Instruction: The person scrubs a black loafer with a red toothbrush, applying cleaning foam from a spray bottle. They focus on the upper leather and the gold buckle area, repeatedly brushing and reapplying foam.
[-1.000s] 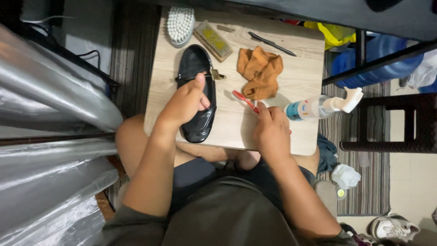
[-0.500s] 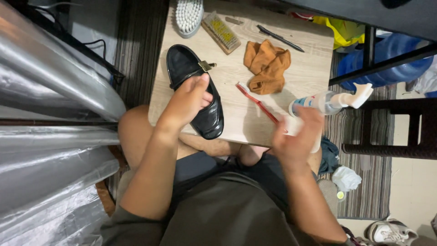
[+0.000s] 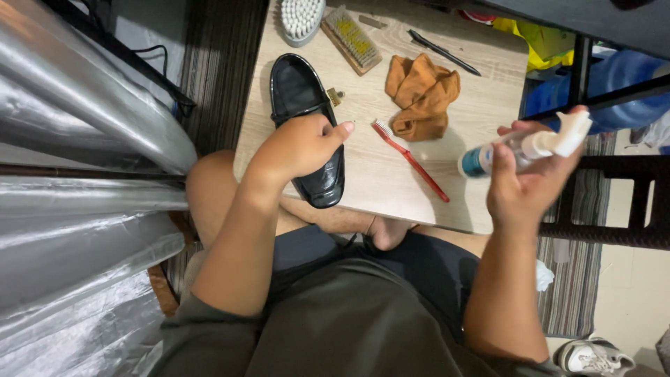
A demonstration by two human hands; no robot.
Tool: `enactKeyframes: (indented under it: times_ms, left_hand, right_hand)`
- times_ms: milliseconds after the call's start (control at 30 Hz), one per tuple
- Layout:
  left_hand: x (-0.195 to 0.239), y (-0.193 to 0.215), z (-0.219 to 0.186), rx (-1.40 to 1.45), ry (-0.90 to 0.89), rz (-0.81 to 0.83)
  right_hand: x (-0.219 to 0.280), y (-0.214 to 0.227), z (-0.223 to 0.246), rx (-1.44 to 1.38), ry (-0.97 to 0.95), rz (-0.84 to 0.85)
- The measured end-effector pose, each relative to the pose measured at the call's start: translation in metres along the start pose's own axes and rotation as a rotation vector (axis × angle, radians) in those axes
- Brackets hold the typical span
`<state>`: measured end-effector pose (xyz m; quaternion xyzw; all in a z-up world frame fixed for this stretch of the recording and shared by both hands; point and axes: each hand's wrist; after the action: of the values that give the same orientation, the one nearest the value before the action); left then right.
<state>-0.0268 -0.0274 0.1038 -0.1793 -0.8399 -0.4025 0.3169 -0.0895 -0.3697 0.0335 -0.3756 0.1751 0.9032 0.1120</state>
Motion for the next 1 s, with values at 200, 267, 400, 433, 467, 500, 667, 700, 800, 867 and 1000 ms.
enactKeyframes:
  times_ms: [200, 267, 400, 433, 467, 500, 667, 700, 800, 867, 1000]
  left_hand:
    - [-0.005, 0.01, -0.005, 0.032, 0.064, 0.128]
    - [-0.029, 0.001, 0.01, 0.096, 0.045, 0.139]
    - [-0.049, -0.009, 0.021, 0.278, 0.042, 0.169]
    - [-0.046, -0.006, 0.021, 0.279, 0.046, 0.169]
    - [-0.042, -0.005, 0.02, 0.291, 0.05, 0.174]
    - [-0.038, -0.003, 0.019, 0.303, 0.053, 0.178]
    - [-0.053, -0.008, 0.023, 0.337, 0.078, 0.207]
    - [-0.054, -0.008, 0.023, 0.336, 0.078, 0.217]
    - [-0.055, -0.008, 0.025, 0.32, 0.072, 0.222]
    - [-0.057, -0.009, 0.026, 0.321, 0.069, 0.224]
    - [-0.059, -0.009, 0.025, 0.322, 0.071, 0.241]
  right_hand:
    - [-0.019, -0.023, 0.089, -0.259, -0.305, 0.207]
    - [-0.023, -0.049, 0.111, -0.357, -0.432, 0.334]
    - [0.013, -0.087, 0.112, -0.407, -0.778, 0.548]
    - [0.017, -0.093, 0.111, -0.409, -0.78, 0.55]
    - [0.022, -0.099, 0.11, -0.429, -0.817, 0.576]
    - [0.027, -0.104, 0.109, -0.448, -0.854, 0.603]
    - [0.022, -0.121, 0.095, -0.292, -0.913, 0.723]
    - [0.021, -0.122, 0.091, -0.245, -0.909, 0.746]
    - [0.014, -0.126, 0.093, -0.202, -0.934, 0.78]
    - [0.013, -0.128, 0.099, -0.202, -0.949, 0.778]
    - [0.019, -0.124, 0.091, -0.193, -0.938, 0.781]
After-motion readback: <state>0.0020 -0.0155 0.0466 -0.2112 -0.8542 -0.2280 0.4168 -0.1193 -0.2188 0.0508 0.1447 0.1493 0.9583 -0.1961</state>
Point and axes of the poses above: each hand's wrist, its own x-axis away from the middle knuckle, its own y-axis out of the back of the hand, z = x × y, and after that the axes turned 13 degrees about y, right-handed
